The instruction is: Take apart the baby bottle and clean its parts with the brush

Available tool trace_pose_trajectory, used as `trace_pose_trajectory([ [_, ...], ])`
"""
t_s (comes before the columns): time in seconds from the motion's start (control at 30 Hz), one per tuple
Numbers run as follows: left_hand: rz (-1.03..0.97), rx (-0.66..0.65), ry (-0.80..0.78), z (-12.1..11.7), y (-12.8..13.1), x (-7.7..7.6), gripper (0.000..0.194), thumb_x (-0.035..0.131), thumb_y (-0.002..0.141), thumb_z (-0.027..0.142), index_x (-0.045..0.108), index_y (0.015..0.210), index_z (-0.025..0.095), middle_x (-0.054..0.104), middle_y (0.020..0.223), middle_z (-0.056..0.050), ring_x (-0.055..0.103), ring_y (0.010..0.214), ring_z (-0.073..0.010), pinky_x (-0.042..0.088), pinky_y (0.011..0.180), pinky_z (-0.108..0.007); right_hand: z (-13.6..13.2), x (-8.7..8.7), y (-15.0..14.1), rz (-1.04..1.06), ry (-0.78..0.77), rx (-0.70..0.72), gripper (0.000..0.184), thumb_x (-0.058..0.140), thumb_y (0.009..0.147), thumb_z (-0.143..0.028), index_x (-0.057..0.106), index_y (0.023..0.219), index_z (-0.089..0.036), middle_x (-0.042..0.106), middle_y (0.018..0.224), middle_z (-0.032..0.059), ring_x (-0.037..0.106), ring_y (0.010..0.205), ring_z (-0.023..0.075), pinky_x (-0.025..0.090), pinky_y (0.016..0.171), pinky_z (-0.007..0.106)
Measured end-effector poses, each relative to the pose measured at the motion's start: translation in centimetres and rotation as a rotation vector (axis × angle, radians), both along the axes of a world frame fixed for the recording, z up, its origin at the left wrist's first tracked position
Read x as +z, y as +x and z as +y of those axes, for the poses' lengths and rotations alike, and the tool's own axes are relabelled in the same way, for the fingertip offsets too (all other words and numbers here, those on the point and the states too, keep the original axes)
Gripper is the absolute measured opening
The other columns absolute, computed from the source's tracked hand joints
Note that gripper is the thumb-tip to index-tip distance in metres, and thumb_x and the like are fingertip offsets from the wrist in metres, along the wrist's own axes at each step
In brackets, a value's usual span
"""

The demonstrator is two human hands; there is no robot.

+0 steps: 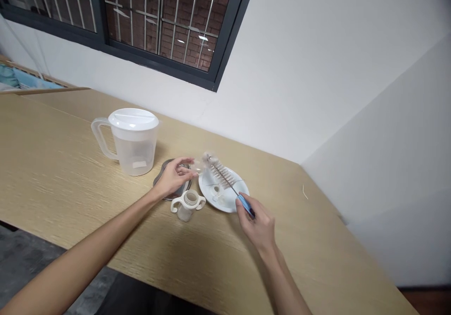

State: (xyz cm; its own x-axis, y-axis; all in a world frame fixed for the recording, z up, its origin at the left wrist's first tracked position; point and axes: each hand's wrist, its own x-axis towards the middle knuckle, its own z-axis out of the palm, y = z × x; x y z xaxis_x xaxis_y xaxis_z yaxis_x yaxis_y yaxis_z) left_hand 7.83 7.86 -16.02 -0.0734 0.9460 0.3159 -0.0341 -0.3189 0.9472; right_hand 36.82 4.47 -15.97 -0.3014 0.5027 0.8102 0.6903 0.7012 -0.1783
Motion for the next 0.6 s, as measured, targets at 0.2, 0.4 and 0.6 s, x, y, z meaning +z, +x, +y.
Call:
trace_pose_trajectory([
  [0.2,-0.022,0.036,0.003,0.20,-0.14,-0.21,0.073,0.087,0.063,0.034,0.056,0.127,0.016,0.065,0.122,-0.015,0.068,0.096,-0.0213,0.053,0.093,-0.041,-0.02,0.32,0.36,0.050,0.035,-0.045,0.018,0.063,0.088,-0.021,0.067,0.104,-0.016,0.074,0.088,0.0077,0.068,0.067,0.0159,0.054,0.062,0.026],
  [0.4,-0.055,-0.016,0.034,0.28,-0.04,-0.14,0.060,0.087,0.062,0.030,0.060,0.113,0.015,0.066,0.120,-0.013,0.066,0.104,-0.0226,0.048,0.102,-0.043,-0.17,0.34,0.28,-0.019,-0.018,0.067,0.024,0.063,0.088,-0.018,0.065,0.111,-0.016,0.073,0.096,0.0077,0.070,0.077,0.0156,0.056,0.069,0.025],
  [0.6,0.069,0.022,0.025,0.12,-0.26,0.03,0.073,0.085,0.065,0.029,0.055,0.131,0.018,0.065,0.123,-0.013,0.065,0.104,-0.0216,0.049,0.100,-0.044,0.34,0.25,1.09,0.032,0.005,-0.059,0.018,0.062,0.090,-0.024,0.067,0.105,-0.016,0.074,0.092,0.0075,0.071,0.074,0.0165,0.056,0.066,0.025],
])
